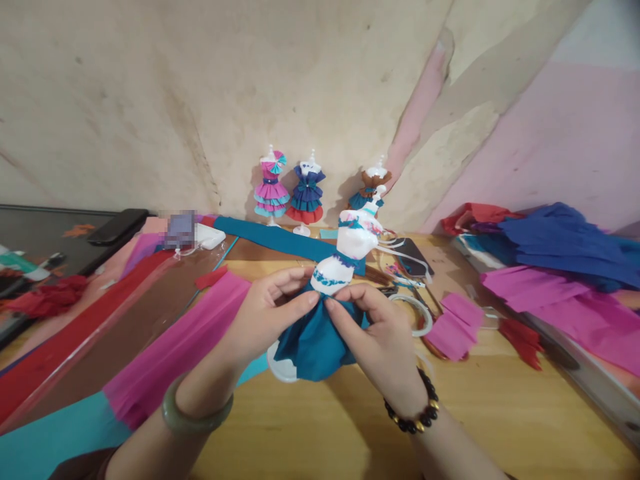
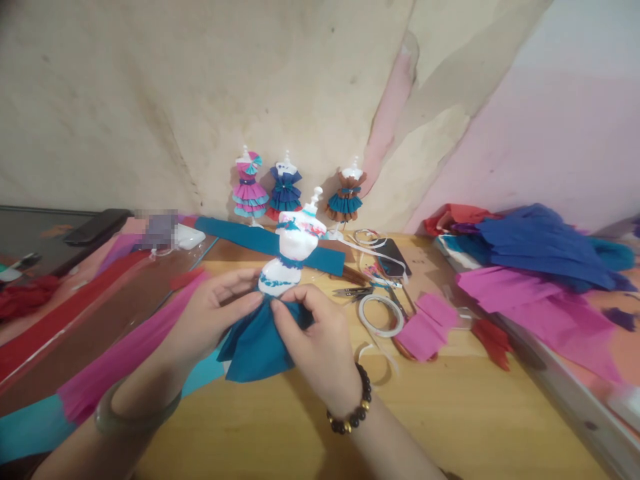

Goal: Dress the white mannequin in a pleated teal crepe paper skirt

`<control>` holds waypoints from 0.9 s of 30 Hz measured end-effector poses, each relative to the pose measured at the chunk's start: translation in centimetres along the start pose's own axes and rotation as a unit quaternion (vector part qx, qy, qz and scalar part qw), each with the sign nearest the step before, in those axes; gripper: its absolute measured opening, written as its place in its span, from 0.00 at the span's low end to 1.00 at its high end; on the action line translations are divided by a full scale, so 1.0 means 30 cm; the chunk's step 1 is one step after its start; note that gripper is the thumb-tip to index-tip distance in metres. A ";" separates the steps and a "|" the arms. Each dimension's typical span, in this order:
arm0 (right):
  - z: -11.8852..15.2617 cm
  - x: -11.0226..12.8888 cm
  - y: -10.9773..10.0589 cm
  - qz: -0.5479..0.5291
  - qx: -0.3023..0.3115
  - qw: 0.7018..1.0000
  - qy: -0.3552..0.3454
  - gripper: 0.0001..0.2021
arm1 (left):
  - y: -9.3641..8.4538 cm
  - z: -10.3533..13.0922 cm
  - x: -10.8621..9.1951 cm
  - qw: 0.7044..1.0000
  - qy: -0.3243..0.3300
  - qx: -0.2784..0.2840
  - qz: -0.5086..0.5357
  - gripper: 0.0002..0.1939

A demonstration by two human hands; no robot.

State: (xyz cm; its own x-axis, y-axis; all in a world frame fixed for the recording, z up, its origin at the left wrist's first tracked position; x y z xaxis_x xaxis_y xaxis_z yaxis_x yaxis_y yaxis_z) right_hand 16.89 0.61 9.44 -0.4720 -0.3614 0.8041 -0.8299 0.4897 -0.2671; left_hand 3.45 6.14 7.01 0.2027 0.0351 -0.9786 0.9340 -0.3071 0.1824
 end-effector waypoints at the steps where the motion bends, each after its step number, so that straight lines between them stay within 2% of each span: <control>1: 0.001 0.001 -0.001 0.000 0.000 1.000 -0.002 0.03 | 0.001 0.000 0.000 1.000 0.000 0.002 0.006 0.17; 6: 0.007 0.004 0.000 0.008 -0.002 1.000 -0.008 0.03 | 0.002 0.002 0.003 1.000 -0.017 -0.019 -0.008 0.20; 11: 0.008 0.012 0.008 0.015 0.002 1.000 -0.022 0.03 | -0.008 -0.002 0.008 0.999 -0.018 -0.047 -0.010 0.17; 21: 0.003 0.004 0.013 0.045 0.008 0.999 -0.024 0.07 | -0.013 0.002 0.024 0.997 -0.046 -0.048 -0.026 0.16; 27: 0.003 -0.012 0.017 0.019 0.036 0.999 -0.011 0.05 | -0.023 -0.006 0.028 0.996 -0.062 -0.049 -0.028 0.18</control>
State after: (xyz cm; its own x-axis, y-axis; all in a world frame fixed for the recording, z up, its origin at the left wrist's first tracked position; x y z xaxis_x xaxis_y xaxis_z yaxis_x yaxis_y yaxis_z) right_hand 16.62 0.92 8.96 -0.5100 -0.3606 0.7809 -0.8299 0.4449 -0.3365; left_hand 3.03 6.55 6.10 0.1178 -0.0699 -0.9906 0.9684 -0.2129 0.1302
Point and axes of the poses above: each hand's wrist, its own z-axis away from the middle knuckle, its own y-axis out of the palm, x = y × z, the point moved 9 cm from there along -z, towards the middle knuckle, and after that the axes turned 9 degrees about -x, right-handed, at the moved point
